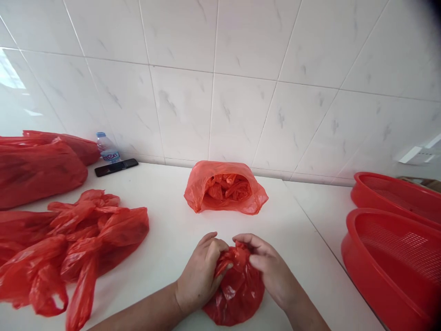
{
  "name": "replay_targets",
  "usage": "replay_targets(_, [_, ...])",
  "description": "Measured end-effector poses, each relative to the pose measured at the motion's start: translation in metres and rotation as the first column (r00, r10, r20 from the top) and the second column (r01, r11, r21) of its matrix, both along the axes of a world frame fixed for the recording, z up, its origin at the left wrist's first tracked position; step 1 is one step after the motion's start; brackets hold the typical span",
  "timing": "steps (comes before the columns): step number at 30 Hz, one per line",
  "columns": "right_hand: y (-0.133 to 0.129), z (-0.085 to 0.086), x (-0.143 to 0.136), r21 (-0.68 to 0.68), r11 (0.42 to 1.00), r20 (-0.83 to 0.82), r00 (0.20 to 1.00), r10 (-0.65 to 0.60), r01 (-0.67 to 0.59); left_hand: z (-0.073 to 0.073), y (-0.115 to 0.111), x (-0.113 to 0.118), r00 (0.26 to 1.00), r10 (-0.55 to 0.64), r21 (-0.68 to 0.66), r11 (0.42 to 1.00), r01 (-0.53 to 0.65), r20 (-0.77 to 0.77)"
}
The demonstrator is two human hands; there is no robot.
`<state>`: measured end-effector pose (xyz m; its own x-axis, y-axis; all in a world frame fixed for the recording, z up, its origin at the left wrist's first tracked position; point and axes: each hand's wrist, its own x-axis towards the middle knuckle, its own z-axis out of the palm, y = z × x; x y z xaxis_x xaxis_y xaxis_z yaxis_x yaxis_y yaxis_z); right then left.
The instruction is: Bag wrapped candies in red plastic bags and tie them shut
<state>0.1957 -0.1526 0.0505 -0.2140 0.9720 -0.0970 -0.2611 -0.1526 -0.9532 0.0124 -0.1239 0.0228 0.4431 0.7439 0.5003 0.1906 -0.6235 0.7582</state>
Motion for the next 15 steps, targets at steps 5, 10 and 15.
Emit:
replay_targets(5, [0.007,-0.002,0.011,-0.007,0.991,-0.081,0.988,-0.13,0.13,0.013,0.004,-0.003,0.999,-0.015,0.031,0.999,0.016,-0.034])
replay_targets(10, [0.021,-0.015,0.026,0.19,0.932,0.35,0.865,-0.359,0.309,0.011,0.007,-0.008,0.998,0.046,0.151,0.988,-0.039,-0.044])
replay_targets(15, [0.032,-0.027,0.053,0.29,0.808,0.679,0.485,-0.551,0.512,0.011,0.001,-0.007,0.998,0.01,0.275,0.962,0.008,-0.064])
